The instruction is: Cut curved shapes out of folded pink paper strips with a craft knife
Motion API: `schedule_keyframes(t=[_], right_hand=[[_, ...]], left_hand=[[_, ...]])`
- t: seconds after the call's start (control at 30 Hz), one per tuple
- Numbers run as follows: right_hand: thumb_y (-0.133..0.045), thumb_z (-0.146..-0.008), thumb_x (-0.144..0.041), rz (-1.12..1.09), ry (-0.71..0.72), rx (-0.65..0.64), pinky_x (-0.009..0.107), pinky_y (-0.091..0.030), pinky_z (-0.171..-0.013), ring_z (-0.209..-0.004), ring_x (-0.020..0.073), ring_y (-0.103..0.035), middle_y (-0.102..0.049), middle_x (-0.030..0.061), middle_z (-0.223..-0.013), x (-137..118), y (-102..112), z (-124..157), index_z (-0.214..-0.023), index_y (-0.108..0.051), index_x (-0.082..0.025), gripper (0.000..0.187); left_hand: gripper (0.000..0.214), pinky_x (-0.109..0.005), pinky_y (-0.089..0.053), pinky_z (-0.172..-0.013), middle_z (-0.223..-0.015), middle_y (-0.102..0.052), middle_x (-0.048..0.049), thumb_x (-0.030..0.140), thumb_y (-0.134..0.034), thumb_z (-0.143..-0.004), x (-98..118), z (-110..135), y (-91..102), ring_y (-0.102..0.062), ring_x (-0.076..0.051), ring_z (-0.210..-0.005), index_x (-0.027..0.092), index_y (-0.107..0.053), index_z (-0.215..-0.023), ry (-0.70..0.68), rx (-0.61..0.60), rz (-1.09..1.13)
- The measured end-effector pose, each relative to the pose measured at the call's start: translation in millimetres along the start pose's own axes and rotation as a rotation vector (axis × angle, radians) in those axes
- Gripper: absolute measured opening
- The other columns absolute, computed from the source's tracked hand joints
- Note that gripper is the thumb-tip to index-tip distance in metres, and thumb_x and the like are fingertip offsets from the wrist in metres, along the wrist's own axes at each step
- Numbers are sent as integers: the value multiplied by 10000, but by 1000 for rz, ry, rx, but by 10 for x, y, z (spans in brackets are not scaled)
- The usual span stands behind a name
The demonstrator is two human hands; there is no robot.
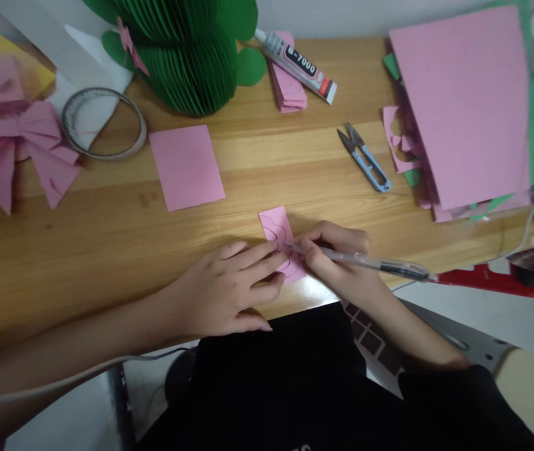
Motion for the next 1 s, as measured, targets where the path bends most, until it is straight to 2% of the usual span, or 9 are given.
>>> schedule_keyframes(t=[0.27, 0.43, 0.77, 1.0], right_hand=[[-567, -830, -162, 24, -13, 26, 219, -424, -500, -503, 77, -541, -659, -32, -629, 44, 56, 75, -726, -656, -188, 139], [-576, -850, -179, 38, 19, 52, 217, -426, -492, -498, 73, -539, -671, -33, -639, 27, 73, 108, -743, -657, -197, 136], [-578, -858, -191, 31, 14, 67, 212, -432, -484, -494, 72, -546, -661, -32, -627, 16, 108, 159, -746, -652, -193, 134], [-574, -860, -199, 25, -10, 68, 209, -431, -483, -492, 73, -545, -643, -29, -608, 42, 115, 194, -736, -649, -185, 145]], left_hand=[[515, -396, -380, -982, -1409, -576, -133, 605, -557, -910, 7, -5, 1, -490, -297, -1313, 164, -639, -1162, -8, -9, -6], [493, -390, -390, -971, -1392, -590, -99, 608, -581, -892, 7, -20, -19, -477, -292, -1305, 183, -651, -1132, -9, -2, -7], [464, -423, -393, -945, -1381, -606, -64, 537, -380, -1000, 23, -22, 17, -519, -282, -1247, 177, -636, -1143, -10, 32, -28], [493, -410, -377, -941, -1401, -598, -49, 593, -417, -971, 27, -28, -14, -510, -278, -1264, 198, -645, -1159, -4, 2, -88]])
Point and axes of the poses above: each hand's wrist, its own z-axis away from the middle knuckle, its own y-axis out of the back of the hand, x = y × z, the point moved 9 cm from there along -z, towards the middle knuckle
